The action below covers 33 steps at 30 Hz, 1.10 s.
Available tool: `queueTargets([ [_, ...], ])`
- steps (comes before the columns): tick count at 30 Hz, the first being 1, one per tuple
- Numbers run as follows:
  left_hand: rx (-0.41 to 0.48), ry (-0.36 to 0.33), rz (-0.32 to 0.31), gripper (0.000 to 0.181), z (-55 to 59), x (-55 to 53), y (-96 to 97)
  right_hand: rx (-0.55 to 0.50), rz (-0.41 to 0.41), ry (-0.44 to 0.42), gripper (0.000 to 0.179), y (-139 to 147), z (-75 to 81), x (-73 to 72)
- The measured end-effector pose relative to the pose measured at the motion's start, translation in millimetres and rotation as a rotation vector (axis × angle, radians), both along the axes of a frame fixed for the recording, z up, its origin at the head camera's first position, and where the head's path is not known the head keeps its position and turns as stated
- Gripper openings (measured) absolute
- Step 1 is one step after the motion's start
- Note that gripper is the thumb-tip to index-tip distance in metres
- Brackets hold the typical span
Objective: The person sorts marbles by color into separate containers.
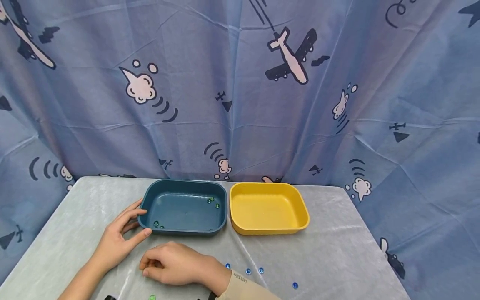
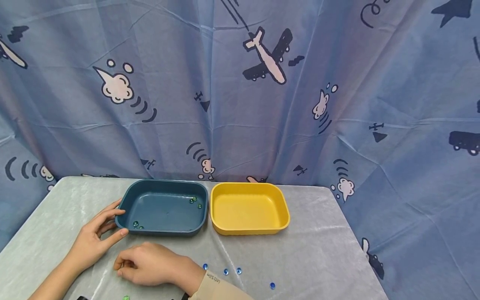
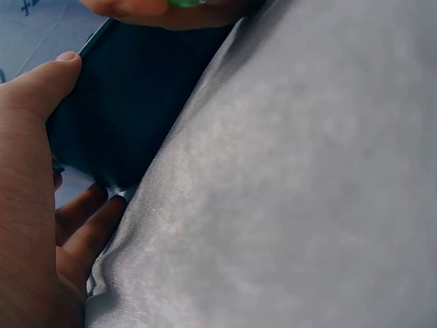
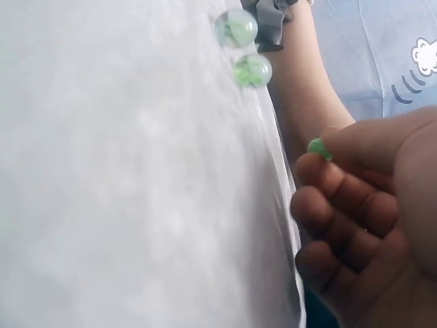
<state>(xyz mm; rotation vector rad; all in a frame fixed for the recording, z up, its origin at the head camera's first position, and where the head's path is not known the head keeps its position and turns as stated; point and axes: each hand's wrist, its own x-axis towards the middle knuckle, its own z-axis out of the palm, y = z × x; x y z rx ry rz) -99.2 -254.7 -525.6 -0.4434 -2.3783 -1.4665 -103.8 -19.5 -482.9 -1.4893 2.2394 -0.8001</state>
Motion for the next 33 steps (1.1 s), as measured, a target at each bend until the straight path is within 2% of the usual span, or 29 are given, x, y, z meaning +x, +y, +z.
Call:
queueTargets([
  [11,-0.004,-0.006,0.001,0.050,0.1,-0.5,-0.4,-0.116,-0.051,0.078,0.013,9.9,18.3,-4.1],
  [19,-0.001,0.004,-0.004,0.051,1.4,-0.5,-0.6,-0.188,-0.076,0.048,0.014,19.1,29.0,-7.4],
  [26,-0.002,0.010,-0.003,0.052,0.5,-1.2,-0.7,-0.250,-0.115,0.073,0.013,26.9,32.6,-12.8],
  [33,-0.007,-0.005,0.003,0.051,0.3,0.6,0.4,-0.299,-0.153,0.038,0.013,33.6,35.7,-18.9],
])
